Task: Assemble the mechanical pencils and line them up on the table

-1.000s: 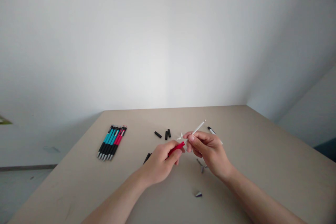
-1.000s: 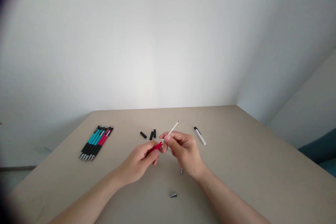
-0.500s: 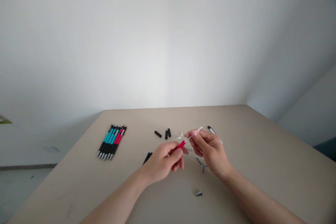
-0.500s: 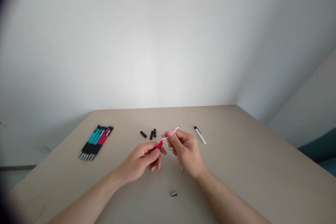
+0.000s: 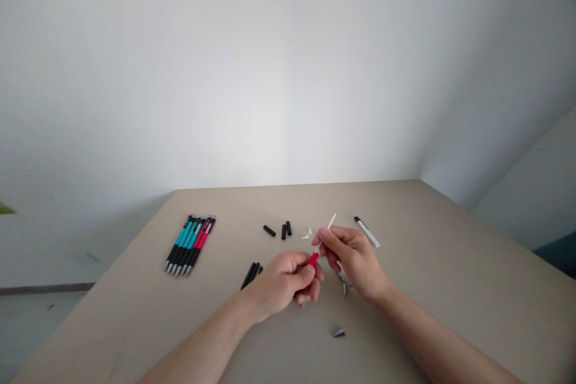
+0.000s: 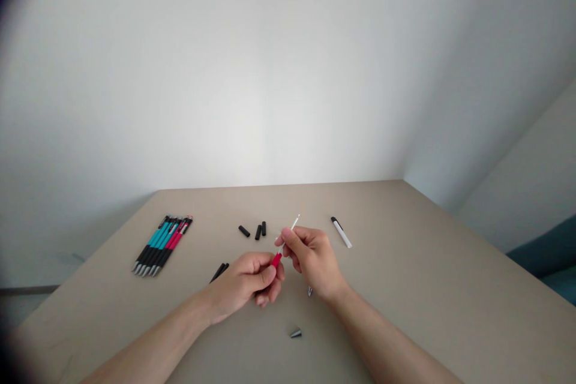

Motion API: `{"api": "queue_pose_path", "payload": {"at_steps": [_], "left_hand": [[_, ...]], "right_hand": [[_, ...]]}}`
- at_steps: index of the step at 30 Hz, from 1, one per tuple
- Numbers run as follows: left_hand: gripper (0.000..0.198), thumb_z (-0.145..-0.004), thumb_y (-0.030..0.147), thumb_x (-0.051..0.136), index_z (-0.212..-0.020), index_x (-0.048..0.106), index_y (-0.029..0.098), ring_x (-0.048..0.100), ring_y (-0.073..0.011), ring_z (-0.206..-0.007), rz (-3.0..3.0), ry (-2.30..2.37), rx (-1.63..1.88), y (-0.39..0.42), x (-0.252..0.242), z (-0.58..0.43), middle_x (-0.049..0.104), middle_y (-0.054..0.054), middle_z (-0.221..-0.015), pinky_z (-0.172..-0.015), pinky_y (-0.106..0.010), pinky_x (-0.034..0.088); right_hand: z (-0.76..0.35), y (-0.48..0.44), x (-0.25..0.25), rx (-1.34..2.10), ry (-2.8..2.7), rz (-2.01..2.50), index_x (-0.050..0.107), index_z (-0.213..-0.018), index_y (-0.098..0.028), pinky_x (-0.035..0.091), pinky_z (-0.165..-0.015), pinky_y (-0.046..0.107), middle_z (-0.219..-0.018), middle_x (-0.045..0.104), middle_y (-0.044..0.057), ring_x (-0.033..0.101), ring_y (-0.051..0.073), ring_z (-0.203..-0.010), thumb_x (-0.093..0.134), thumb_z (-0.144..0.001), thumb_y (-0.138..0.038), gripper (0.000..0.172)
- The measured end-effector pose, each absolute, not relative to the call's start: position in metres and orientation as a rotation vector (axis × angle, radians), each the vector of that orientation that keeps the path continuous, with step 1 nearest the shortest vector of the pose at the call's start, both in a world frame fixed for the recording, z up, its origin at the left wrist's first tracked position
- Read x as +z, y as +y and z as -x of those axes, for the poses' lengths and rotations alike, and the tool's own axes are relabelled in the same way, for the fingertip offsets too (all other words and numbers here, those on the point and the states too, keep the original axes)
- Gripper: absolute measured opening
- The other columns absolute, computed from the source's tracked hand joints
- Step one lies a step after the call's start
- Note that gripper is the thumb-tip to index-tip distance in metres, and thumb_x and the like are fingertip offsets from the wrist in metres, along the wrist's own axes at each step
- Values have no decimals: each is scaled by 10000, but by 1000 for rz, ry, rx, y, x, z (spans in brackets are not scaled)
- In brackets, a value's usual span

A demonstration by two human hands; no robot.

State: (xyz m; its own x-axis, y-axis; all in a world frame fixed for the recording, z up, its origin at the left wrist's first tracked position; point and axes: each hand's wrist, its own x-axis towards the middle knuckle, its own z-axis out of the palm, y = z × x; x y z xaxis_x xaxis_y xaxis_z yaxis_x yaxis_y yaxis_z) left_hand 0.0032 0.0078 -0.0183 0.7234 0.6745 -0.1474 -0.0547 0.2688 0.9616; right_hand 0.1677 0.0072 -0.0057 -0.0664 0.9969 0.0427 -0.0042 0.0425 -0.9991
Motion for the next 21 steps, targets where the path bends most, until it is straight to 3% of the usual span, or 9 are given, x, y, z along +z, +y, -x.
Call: {"api": "queue_pose_path", "payload": {"at_steps": [7,16,21], "left_hand": [[269,-866,404,525,-832,520,138,302,-62,-463,-1166,589,540,9,-20,-1,424,50,-556,-479,-227,245],[326,-870,473,501,-853,524,148,285,-44,-409,-1166,623,533,9,-17,-2,395,72,-534,-432,-208,234],[389,-872,538,456,-766,487,166,239,-21,-330,-1132,698,499,7,-19,-3,379,90,-515,-351,-184,193]], "right_hand": [[-168,8,-8,1220,-1305,1152,666,-721,-113,257,-376,195,-534,502,-24,359,45,-378,566,-816,-508,418],[-167,5,-7,1205,-1338,1139,661,-724,-126,250,-388,201,-519,502,-22,339,58,-401,551,-836,-521,425],[-161,1,-6,1244,-1548,1045,577,-584,-146,269,-433,214,-466,460,-31,385,79,-442,506,-885,-485,460]]}}
